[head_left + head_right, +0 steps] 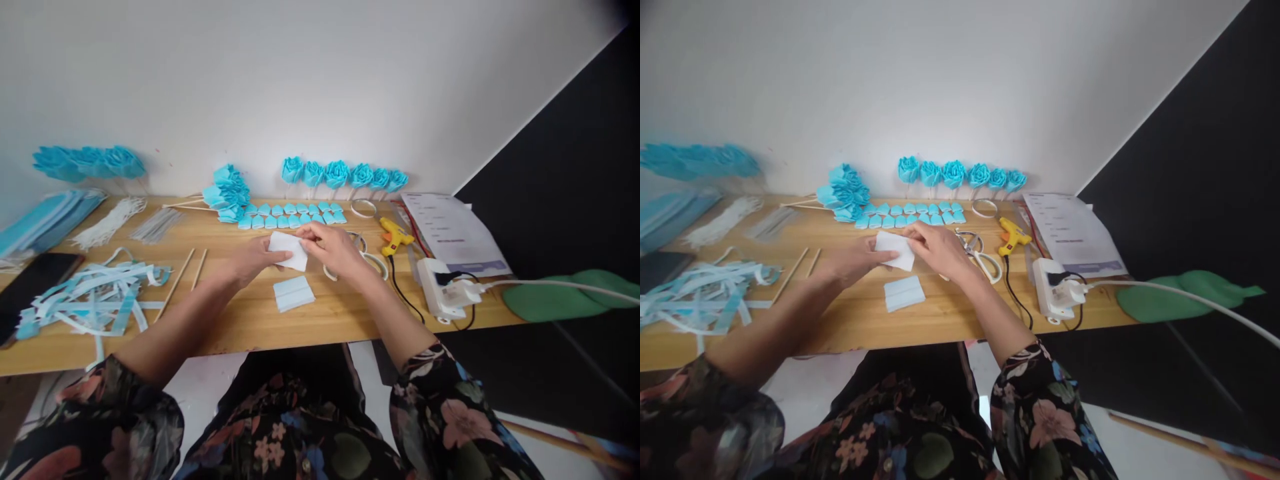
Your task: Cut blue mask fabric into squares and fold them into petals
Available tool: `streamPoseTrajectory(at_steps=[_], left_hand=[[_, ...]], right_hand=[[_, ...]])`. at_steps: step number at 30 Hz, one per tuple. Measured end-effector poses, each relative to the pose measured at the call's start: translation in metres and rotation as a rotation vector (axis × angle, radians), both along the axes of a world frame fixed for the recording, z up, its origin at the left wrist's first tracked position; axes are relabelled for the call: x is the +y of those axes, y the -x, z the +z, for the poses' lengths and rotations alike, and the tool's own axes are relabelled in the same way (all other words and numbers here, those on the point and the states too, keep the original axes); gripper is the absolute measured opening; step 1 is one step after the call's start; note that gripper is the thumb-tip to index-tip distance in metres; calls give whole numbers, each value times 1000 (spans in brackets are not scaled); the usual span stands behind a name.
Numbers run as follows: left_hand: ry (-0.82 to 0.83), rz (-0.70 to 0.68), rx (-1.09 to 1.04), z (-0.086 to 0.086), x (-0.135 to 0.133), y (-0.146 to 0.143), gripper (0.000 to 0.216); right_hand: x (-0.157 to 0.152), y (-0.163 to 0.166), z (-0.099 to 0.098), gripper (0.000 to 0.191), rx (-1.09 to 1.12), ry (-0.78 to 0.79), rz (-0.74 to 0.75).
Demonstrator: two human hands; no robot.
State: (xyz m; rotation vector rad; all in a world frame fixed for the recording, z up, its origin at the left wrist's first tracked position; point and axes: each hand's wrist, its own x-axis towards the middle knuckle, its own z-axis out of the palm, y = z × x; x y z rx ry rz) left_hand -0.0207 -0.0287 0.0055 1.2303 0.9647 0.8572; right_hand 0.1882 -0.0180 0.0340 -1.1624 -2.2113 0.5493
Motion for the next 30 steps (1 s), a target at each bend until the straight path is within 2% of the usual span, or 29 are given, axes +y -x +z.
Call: streamPoseTrajectory(at_steps=[6,11,18,22,25,30], left_hand=[[63,197,-199,0,-7,-4,30],[92,278,-277,4,-12,-1,28],[100,311,-321,-3,-12,1,26],[101,303,-314,-7,-14,-2,29],[92,295,-256,-8,-14,-4,30],[40,250,-179,-10,-15,-3,29]], right_hand=[[8,1,-22,28,288,-12,-84],[-1,2,-33,25,271,-7,-7],[-4,5,-33,23,174,-43,41],[-4,7,-36,16,211,-53,69],[-4,9,-39,9,233,-39,30],[-5,14,-40,13,301,34,0]])
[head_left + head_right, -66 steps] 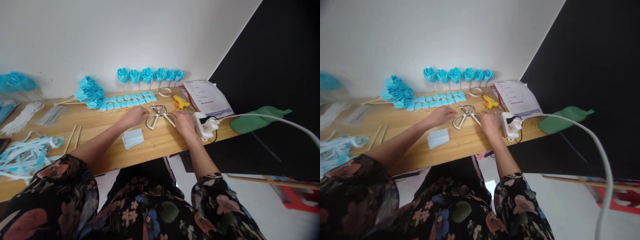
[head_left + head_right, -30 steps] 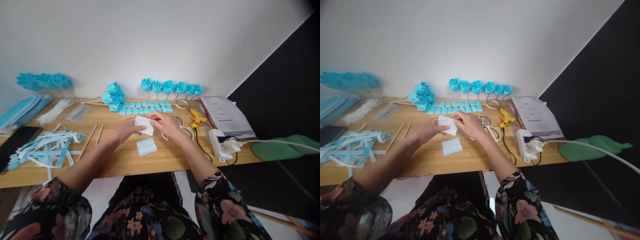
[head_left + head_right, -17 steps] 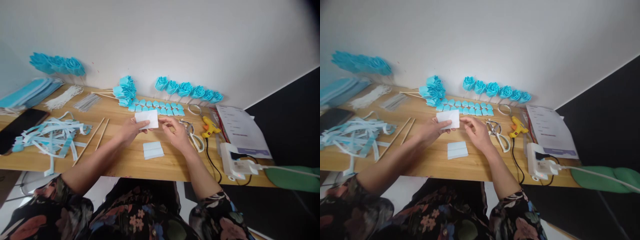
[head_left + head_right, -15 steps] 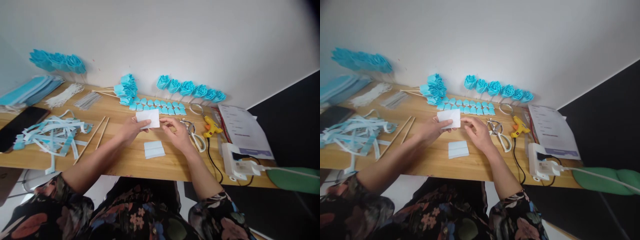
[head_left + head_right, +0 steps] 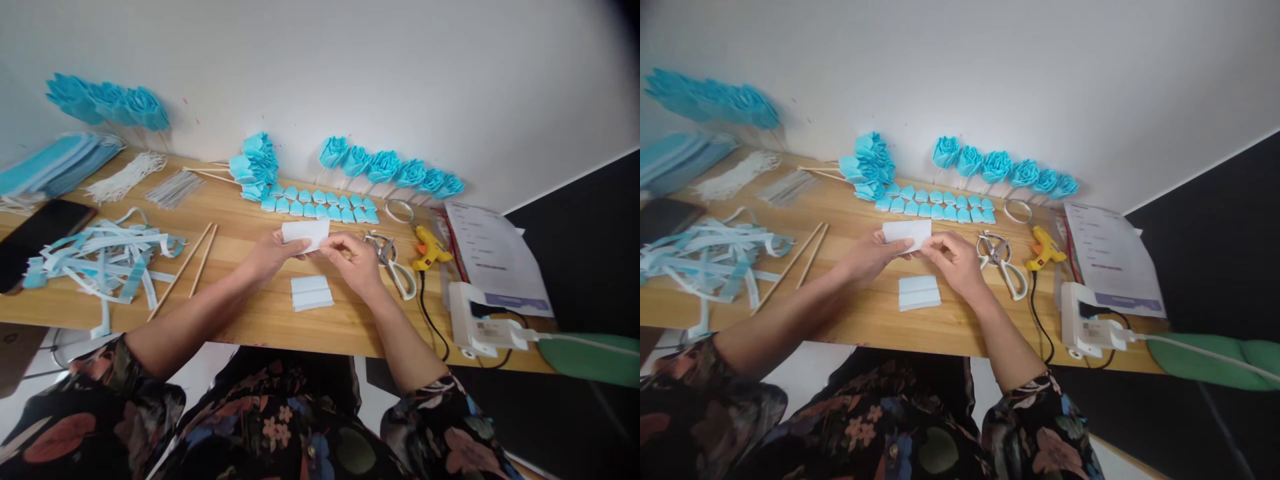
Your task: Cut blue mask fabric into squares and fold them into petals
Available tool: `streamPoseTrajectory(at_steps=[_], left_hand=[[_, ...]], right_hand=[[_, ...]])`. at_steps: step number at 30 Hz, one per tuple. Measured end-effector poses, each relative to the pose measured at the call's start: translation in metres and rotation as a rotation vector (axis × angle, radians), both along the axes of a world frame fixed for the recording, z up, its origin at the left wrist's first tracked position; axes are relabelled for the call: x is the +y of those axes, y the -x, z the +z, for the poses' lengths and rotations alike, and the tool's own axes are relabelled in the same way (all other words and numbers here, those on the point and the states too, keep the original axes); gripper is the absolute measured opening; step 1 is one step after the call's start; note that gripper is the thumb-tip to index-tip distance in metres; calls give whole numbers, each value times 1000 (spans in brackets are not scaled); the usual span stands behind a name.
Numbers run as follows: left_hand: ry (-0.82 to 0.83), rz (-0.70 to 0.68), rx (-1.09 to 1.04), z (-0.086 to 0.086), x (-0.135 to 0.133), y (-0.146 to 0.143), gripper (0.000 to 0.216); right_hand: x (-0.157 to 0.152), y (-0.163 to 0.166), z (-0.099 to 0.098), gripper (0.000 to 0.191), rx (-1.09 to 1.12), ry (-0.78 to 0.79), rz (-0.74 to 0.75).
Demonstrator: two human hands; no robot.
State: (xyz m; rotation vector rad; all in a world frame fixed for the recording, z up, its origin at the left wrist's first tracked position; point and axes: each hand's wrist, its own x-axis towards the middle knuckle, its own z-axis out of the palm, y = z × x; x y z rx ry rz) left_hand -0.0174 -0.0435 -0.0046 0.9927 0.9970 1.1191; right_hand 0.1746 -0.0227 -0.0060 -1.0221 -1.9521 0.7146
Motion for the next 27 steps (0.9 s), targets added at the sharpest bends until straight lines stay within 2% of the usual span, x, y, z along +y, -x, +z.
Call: streamPoseTrajectory(at_steps=[8,12,16,27], left_hand=[[-47,-34,31,-4,2,1,34],[-80,-48,8,-1,2,1,42],[-86,-61,111,3,2,1,47],[-74,46,167,-1,4,1,39]], right_hand=[[0,5,0,11,77,64,-97],[0,6,2,8,83,91,-115],[0,6,1,6,104,99,-112],[2,7,-2,16,187,114,-101]])
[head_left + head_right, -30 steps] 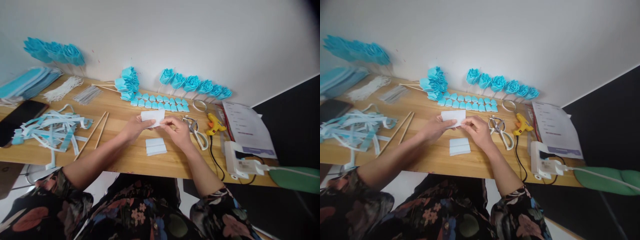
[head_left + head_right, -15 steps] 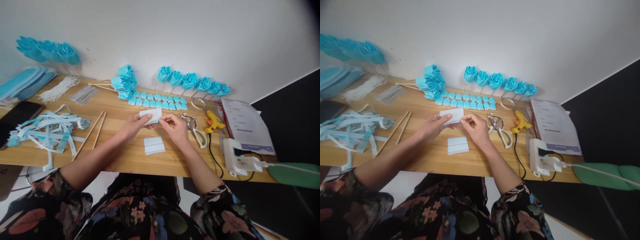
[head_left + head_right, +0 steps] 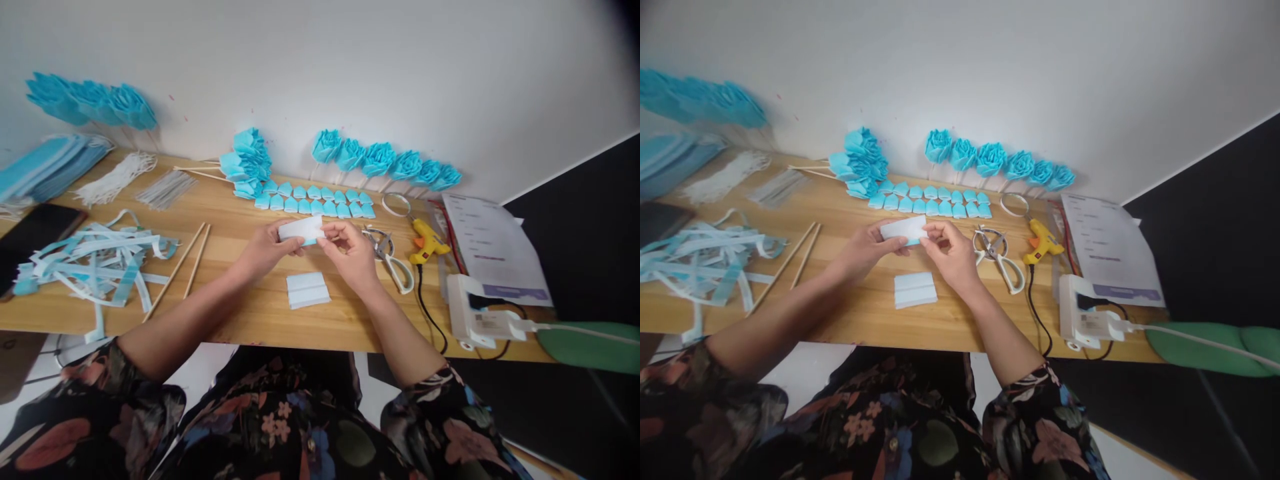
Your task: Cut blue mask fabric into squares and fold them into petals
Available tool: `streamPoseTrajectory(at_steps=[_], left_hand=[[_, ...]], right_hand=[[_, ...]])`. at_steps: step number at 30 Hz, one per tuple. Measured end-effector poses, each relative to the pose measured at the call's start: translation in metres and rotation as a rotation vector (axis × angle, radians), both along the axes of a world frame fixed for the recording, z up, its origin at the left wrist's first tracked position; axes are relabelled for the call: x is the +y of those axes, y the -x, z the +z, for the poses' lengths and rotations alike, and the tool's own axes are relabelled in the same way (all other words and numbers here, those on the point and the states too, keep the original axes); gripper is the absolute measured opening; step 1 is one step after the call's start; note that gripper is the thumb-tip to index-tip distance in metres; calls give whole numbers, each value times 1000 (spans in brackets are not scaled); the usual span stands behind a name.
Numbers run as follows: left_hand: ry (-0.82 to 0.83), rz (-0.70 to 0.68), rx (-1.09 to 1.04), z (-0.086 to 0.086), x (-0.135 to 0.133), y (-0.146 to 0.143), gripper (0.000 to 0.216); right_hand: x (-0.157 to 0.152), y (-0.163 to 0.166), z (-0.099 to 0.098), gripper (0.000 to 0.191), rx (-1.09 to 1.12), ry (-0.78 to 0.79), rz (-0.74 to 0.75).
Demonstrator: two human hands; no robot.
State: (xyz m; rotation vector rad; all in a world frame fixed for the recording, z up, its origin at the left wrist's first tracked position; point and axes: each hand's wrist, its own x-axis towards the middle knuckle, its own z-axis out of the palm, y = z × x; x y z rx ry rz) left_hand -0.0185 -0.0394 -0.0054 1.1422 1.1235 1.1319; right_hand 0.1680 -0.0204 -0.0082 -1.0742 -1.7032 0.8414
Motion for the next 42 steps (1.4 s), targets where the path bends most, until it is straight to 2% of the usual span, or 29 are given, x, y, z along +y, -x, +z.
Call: streamPoseTrajectory(at_steps=[5,9,15,20,22,25,29,33,42], left_hand=[[-28,33,24,-1,0,0,39],[-89,15,136,-2,0,0,42],[-186,-5,212,-4,-1,0,41],[-189,20,-107,-2,-1,-2,47],[-127,-7,-246,0,-1,-4,52],[29,-84,-344,0,-2,-6,44],[163,-91,-308,-6,-3,-8,35],[184,-46,-306,-10,-1,-6,30],[173,-90,-328,-7,-1,-4,26]], right_hand=[[3,-3,-1,43,101,166,119],[3,-5,-1,59,156,276,247],[4,-5,-7,52,119,296,236],[2,-5,-8,45,77,255,170],[1,-4,-4,44,92,226,147],[-1,-2,0,44,141,201,152],[-1,-1,-1,46,137,198,160],[-1,-1,-6,47,107,208,153],[0,-1,-6,50,113,223,139]])
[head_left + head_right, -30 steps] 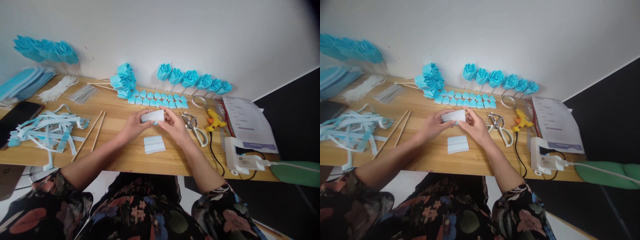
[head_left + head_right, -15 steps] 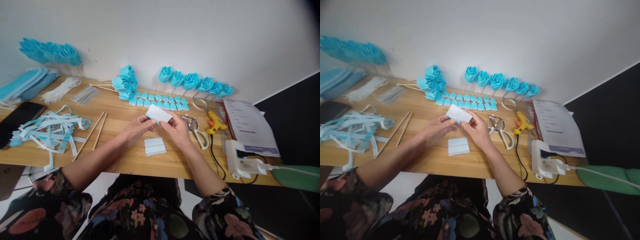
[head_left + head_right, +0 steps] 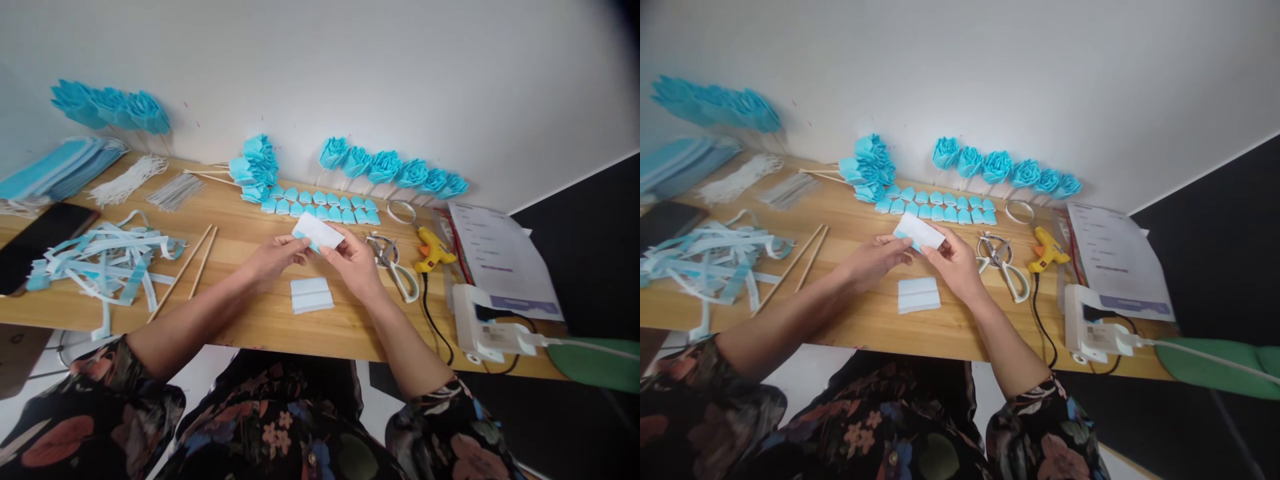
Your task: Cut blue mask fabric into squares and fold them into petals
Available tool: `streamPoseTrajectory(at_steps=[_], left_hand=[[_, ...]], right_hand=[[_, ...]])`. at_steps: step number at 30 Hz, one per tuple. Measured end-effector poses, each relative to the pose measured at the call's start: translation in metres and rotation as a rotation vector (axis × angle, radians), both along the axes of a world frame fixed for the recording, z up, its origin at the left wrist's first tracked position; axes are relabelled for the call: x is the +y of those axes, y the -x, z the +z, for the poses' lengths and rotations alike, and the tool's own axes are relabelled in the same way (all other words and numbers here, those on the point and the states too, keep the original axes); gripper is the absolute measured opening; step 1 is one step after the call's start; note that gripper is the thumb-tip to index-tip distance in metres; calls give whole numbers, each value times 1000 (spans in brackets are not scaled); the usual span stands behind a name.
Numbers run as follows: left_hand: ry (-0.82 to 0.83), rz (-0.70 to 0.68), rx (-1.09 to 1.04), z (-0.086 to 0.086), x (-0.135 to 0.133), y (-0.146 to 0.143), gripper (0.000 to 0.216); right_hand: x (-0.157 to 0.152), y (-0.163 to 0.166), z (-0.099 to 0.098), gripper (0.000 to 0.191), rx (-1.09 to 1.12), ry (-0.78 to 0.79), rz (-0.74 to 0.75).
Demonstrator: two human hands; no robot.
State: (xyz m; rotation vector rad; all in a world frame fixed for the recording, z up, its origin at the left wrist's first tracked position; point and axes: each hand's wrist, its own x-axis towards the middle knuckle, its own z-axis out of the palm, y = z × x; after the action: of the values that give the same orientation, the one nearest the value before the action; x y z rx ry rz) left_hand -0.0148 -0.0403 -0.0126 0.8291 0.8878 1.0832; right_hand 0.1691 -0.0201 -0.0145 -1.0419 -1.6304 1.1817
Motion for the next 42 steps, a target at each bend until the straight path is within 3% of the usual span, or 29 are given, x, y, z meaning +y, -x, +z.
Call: streamPoseTrajectory(at_steps=[8,18,21,26,29,32,38,42], left_hand=[[-47,-28,-27,0,0,-1,31],[12,3,-23,1,-1,0,27],[36,31,-77,4,1,3,22],[53,32,-125,7,3,6,18],[52,5,-139,6,2,5,19],[51,-23,-135,3,1,3,19],[47,-31,-101,2,0,3,19],[22,-24,-81,4,0,3,23]], right_hand=[[0,-3,0,48,-34,-24,-42],[2,-4,0,43,-92,-74,-44],[3,-10,8,44,-151,-247,-70],[5,-20,20,62,-436,-715,-6],[5,-19,19,64,-519,-870,30],[5,-15,17,56,-529,-885,61],[6,-12,15,17,-481,-819,73],[8,-12,13,10,-436,-800,52]])
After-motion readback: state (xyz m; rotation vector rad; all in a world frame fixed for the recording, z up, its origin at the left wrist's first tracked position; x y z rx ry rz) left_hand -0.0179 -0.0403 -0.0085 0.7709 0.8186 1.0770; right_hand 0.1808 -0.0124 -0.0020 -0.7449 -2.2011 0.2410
